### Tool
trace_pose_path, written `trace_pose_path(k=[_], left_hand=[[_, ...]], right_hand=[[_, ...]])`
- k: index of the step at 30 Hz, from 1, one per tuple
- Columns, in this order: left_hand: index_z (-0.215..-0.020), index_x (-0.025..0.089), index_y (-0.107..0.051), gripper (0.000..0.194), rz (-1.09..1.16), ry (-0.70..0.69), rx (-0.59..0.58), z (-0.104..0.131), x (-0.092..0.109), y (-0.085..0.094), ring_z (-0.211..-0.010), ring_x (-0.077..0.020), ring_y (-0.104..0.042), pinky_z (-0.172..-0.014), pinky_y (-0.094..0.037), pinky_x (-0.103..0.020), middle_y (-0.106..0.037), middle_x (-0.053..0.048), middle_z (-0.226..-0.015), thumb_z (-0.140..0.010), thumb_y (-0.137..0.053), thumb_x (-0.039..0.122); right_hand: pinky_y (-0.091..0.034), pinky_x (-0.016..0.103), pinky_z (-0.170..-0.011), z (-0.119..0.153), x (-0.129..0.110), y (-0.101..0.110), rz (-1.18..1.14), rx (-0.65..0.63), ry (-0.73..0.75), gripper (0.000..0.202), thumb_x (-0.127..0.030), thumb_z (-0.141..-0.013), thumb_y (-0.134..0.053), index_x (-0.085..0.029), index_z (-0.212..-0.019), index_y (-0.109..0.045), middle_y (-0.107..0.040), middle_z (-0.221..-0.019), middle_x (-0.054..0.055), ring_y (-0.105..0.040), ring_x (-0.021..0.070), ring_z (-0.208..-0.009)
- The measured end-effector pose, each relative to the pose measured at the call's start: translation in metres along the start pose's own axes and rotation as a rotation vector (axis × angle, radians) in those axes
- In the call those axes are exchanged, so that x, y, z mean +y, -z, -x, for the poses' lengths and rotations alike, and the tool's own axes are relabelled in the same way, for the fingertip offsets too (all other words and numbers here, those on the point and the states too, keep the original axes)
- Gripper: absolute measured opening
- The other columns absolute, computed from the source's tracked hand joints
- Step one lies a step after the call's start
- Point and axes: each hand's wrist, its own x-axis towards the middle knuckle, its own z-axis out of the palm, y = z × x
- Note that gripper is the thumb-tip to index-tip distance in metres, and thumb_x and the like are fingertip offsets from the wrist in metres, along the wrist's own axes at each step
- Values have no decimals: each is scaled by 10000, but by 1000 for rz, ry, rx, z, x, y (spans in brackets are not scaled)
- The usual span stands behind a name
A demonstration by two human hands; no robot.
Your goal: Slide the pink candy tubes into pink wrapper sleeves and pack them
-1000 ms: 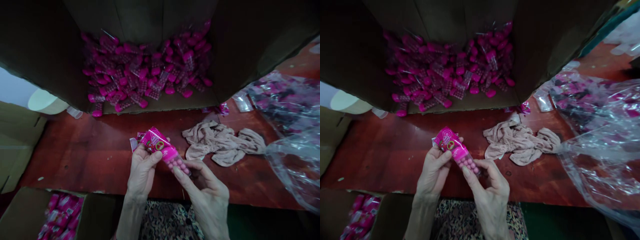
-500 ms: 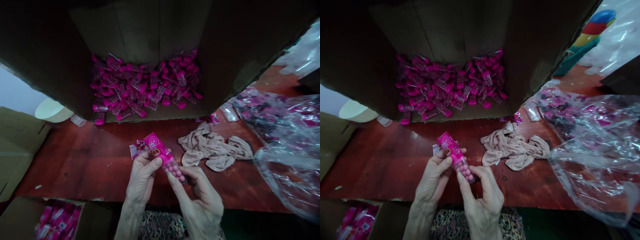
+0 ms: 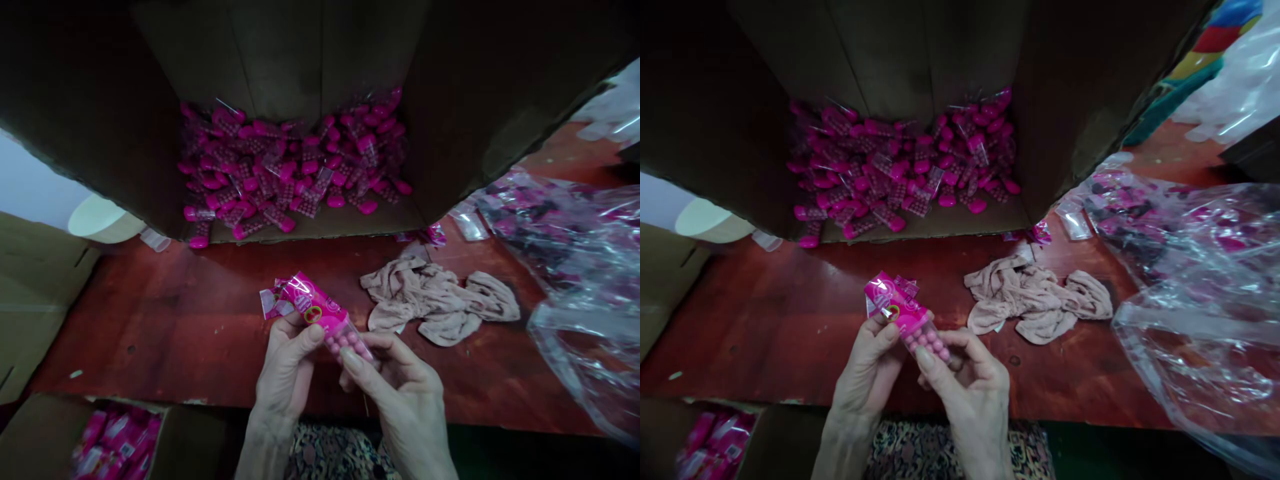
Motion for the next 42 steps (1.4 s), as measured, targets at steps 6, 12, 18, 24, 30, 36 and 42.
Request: trace_pose_path(k=[6,12,18,24,30,36,42], left_hand=[[-699,150,-706,172,-129,-38,-81,2,1,0,-641,-160,-596,-702,-463,-299,-684,-45,-679,-585,-774,260],[-750,158,-718,232,-95,-8,-144,3,-5,4,-657,-170,-615,-702,-475,-299,-694,-50,-690,-589,-779,313],[-683,159,-692,104,-81,-32,-14,10,-4,-9,-583,-153,-614,-705,-496,-317,-677,-25,-606,-637,-745,235],[-734,138,-681,142,-89,24,-103,18,-9,-7,-661,-171,-635,-712,-493,-310,-695,-55,-696,-665,-725,253],[-731,133,-686,129,-88,-47,15,21,-6,-7,-590,-130,-609,-621,-481,-248,-699,-52,-675,-666,-726,237],[-693,148,-651,96,-80,-9,-5,23,-13,-11,-592,-159,-634,-583,-491,-264,-681,-40,-605,-721,-679,236],[-780,134,-676,126,-30,11,14,13,-4,-9,-655,-155,-646,-637,-503,-265,-717,-69,-771,-739,-665,253]], right_hand=[[-535,251,-519,4,-4,-5,220,104,261,118,-202,-711,-701,-199,-828,-695,-640,-706,20,-599,138,-580],[-492,229,-456,-1,-3,4,300,71,227,96,-212,-713,-701,-194,-806,-683,-626,-640,4,-586,134,-550],[-519,248,-535,10,5,-7,281,135,438,146,-135,-739,-665,-191,-874,-672,-605,-687,14,-582,129,-587],[-509,209,-431,8,-5,-4,242,144,320,85,-192,-700,-702,-192,-783,-680,-624,-625,6,-564,113,-486],[-483,168,-367,9,-4,-5,-87,12,-24,135,-260,-655,-739,-166,-693,-650,-602,-491,-25,-539,85,-374],[-531,175,-443,8,5,-16,-85,121,66,111,-197,-641,-749,-168,-713,-671,-658,-628,0,-595,95,-477],[-532,165,-422,3,9,-16,-22,79,95,92,-192,-663,-732,-195,-742,-685,-635,-608,-23,-572,79,-445]])
